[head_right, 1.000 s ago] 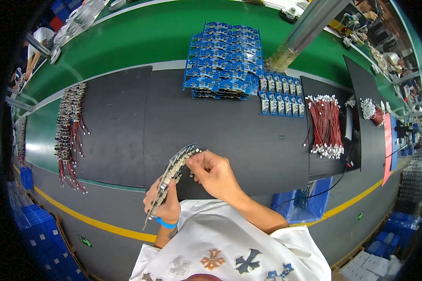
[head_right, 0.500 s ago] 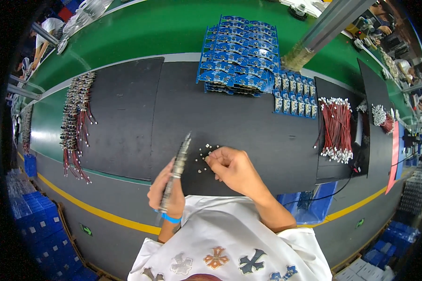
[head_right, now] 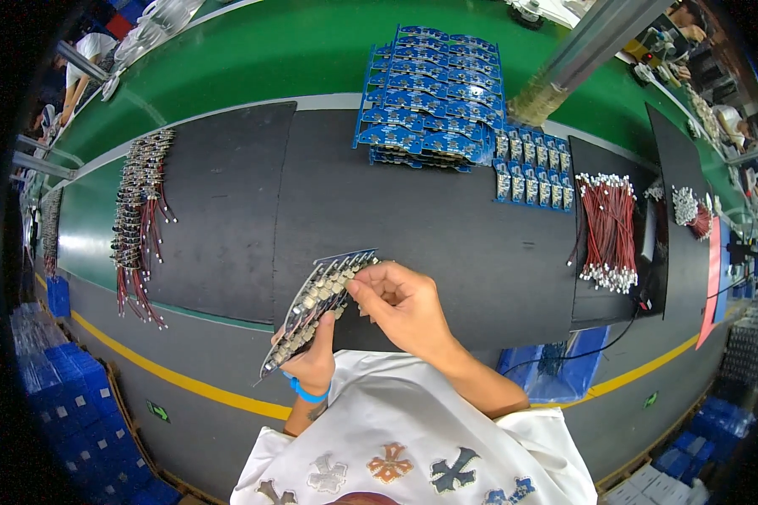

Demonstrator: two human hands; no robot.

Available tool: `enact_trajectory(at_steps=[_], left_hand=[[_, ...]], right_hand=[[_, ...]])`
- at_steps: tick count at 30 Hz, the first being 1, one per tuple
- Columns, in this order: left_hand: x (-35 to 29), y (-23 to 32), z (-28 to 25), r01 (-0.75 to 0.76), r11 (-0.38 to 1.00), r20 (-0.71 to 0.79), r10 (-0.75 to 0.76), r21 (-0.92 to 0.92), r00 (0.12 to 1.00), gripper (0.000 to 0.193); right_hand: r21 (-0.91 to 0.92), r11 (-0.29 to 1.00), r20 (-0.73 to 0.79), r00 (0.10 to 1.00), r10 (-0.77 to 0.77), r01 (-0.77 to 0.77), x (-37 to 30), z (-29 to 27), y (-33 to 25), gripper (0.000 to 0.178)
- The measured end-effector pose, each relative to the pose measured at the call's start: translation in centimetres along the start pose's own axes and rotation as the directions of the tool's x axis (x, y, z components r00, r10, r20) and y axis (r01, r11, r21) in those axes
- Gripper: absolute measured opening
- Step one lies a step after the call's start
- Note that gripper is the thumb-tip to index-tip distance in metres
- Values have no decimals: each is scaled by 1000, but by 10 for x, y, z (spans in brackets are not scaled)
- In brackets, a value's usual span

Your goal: The person assembles electronic components and wires onto printed circuit boards with an electric screwdriver.

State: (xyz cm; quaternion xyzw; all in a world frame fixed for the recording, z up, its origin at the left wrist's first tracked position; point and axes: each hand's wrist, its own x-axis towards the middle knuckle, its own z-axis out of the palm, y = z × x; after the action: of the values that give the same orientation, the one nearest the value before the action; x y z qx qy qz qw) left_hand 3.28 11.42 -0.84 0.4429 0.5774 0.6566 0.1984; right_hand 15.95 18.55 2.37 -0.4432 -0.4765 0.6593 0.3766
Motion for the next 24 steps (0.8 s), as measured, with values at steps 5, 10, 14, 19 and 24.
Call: enact_trajectory(at_steps=[5, 10, 14, 19, 24], left_hand=[[11, 10, 5, -101, 994, 66, 98, 43, 993, 12], [15, -1, 9, -258, 966, 79, 259, -24, 963, 11], [11, -1, 2, -205, 971, 51, 200, 122, 979, 16], [14, 5, 0, 36, 991, -168, -14, 129, 986, 11], [11, 4, -1, -119, 982, 62, 111, 148, 992, 20]], right_hand=[[184, 981, 40, 998, 58, -64, 4, 1, 3, 13], [113, 992, 57, 997, 53, -60, 7, -5, 6, 13], [43, 982, 96, 979, 179, -183, 7, -13, -3, 12], [-137, 989, 56, 997, 56, -47, 3, -17, 10, 14], [-106, 981, 53, 986, -157, 162, 3, -3, -2, 14]])
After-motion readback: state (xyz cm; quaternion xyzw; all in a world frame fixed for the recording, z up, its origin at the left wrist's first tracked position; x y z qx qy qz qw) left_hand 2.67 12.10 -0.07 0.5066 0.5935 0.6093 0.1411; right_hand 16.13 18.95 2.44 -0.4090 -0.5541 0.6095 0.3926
